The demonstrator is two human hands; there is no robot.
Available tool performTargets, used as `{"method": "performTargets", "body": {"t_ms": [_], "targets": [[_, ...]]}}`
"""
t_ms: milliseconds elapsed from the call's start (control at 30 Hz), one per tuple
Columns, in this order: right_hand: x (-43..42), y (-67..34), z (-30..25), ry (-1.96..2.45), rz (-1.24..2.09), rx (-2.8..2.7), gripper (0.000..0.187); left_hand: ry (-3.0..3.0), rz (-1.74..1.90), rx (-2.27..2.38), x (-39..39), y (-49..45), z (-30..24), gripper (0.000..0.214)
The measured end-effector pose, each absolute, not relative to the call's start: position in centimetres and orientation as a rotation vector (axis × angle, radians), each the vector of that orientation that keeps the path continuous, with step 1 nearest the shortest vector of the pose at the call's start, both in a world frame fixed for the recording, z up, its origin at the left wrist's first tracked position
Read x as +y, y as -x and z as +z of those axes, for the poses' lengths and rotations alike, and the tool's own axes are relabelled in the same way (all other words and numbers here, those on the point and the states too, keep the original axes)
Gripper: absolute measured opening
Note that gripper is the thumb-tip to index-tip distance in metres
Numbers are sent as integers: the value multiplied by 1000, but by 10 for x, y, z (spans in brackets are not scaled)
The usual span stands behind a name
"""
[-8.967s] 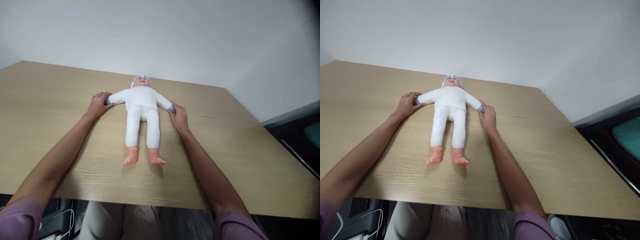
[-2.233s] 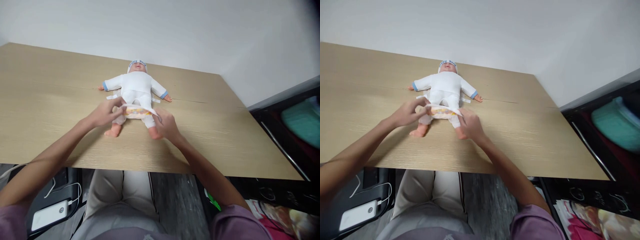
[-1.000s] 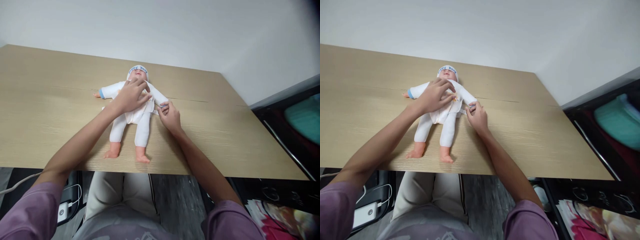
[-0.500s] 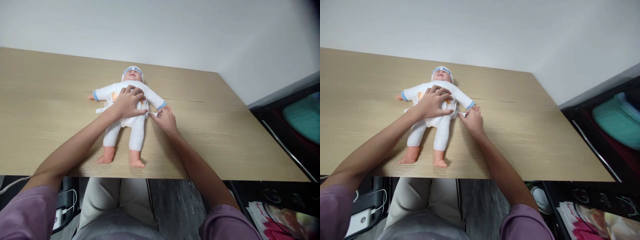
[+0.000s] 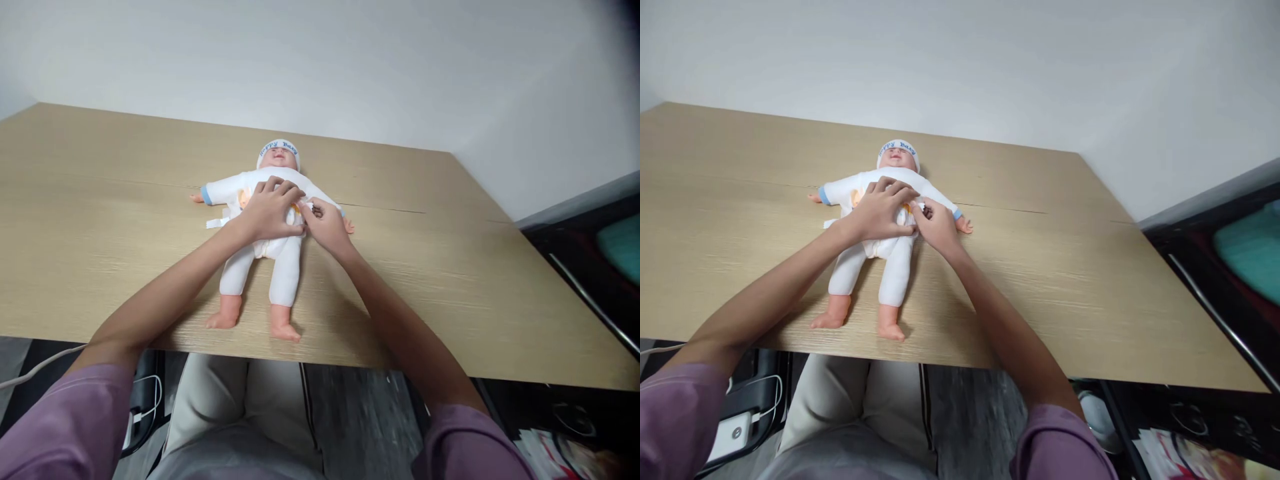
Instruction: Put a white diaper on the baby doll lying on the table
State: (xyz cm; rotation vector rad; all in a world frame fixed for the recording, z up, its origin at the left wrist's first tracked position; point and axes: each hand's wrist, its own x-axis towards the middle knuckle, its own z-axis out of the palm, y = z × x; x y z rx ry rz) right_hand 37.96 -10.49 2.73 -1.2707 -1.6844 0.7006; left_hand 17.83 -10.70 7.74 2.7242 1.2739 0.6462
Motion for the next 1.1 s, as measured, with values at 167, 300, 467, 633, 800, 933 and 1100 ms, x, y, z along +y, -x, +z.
{"method": "performTargets", "body": {"t_ms": [167,300,467,633,800,933,1100], "targets": [[-107,-360,29,1255,677,-1681,44,-2669,639,1275,-105,-176,76,78],[-142,-371,25,1119,437,-1785,44,-2619,654,1192,-98,-171,74,87],[-158,-380,16,1008,235,-2063,59,-2503,665,1021,-92,-158,85,96],[-148,-386,9,977,207,-2148,67,-2154,1045,794,-92,-130,79,62],[-151,-388,11,948,170,-2154,66,-2092,1384,1025,-99,-77,35,39],[-153,-379,22,1003,54,-2073,56,-2421,1066,1228,-103,-46,12,32],[-145,-347,56,980,-16,-1928,42,-2548,853,1517,-110,-45,19,27]]}}
